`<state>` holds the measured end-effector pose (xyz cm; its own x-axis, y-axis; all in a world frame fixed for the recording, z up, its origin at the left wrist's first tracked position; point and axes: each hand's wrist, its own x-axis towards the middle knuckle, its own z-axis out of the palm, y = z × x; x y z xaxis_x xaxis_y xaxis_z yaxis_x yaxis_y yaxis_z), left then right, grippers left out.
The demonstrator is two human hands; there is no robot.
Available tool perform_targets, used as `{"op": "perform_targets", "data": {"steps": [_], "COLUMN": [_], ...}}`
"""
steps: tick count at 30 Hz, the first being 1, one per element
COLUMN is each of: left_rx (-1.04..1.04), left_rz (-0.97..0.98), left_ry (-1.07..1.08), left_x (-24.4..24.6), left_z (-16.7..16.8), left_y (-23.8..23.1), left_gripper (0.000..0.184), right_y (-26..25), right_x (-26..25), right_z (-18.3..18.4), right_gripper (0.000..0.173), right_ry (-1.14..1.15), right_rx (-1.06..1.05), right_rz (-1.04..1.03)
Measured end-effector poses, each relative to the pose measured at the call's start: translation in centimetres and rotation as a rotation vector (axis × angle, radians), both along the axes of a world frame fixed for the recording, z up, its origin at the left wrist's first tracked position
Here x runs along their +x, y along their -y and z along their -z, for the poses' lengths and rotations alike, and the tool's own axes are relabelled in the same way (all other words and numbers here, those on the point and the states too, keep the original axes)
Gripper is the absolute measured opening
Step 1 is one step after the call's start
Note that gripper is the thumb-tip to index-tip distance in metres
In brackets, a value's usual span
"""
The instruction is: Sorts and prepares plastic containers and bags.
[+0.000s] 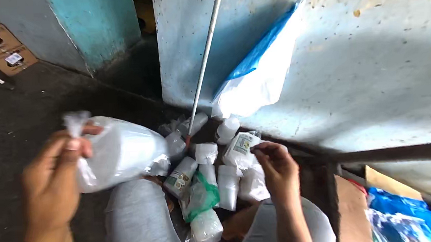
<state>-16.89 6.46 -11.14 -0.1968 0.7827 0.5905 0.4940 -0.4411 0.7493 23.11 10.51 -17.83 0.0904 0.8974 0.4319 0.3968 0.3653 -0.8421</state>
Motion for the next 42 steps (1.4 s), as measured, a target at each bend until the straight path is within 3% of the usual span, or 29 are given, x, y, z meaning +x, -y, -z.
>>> {"op": "perform_targets", "data": {"steps": [4, 8, 12, 16, 19, 22, 25, 33, 35, 37, 40, 42], "left_rx": [-0.152, -0.467, -0.675, -0.751, -0.743, -0.730, -0.726, -0.778, -0.776, -0.732, -0.703, -0.783], "left_rz": [-0.191, -0.348, -0.420, -0.376, -0.314, -0.327, -0.331, -0.416, -0.452, -0.379, 0.017, 0.368], "left_ry": [-0.057, -0.092, -0.069, -0.099, -0.089, -0.080, -0.075, -0.049, -0.008, 0.067, -0.005, -0.159], "left_x": [-5.4, -8.5, -9.9, -8.8, -7.4, -6.8, -7.4, -7.9, -6.7, -4.7, 0.6, 5.1], "left_z": [4.7, 16.1, 26.2, 30.5, 32.3, 32.7, 32.9, 31.2, 28.1, 22.8, 13.4, 9.4], "left_y": [-2.1, -4.1, -5.0, -6.2, -7.3, -8.0, -7.8, -5.5, -6.0, -6.8, -6.7, -5.8], "left_gripper": [0.038, 0.038, 0.036, 0.032, 0.028, 0.026, 0.026, 0.062, 0.062, 0.053, 0.037, 0.040], "right_y": [-0.4, 1.0, 0.9, 1.4, 1.9, 2.2, 2.0, 0.8, 1.0, 1.1, 1.0, 1.3], "right_x": [-1.1, -3.7, -7.1, -10.2, -10.8, -10.4, -10.0, -6.0, -4.7, -3.9, -3.1, -2.7], "right_z": [6.6, 8.9, 11.1, 16.1, 19.5, 21.0, 20.3, 14.9, 13.0, 11.2, 9.5, 9.0], "right_gripper": [0.022, 0.022, 0.032, 0.040, 0.034, 0.030, 0.028, 0.032, 0.025, 0.019, 0.021, 0.020], "right_ry": [0.122, 0.189, 0.638, 1.022, 1.138, 1.140, 1.042, 0.897, 0.808, 0.763, 0.694, 0.575], "right_rx": [-0.332, -0.603, -0.988, -1.152, -1.175, -1.180, -1.180, -1.142, -1.068, -1.033, -1.003, -0.907], "right_rz": [0.017, -0.156, -0.513, -0.602, -0.600, -0.611, -0.550, -0.517, -0.429, -0.348, -0.269, -0.262]}}
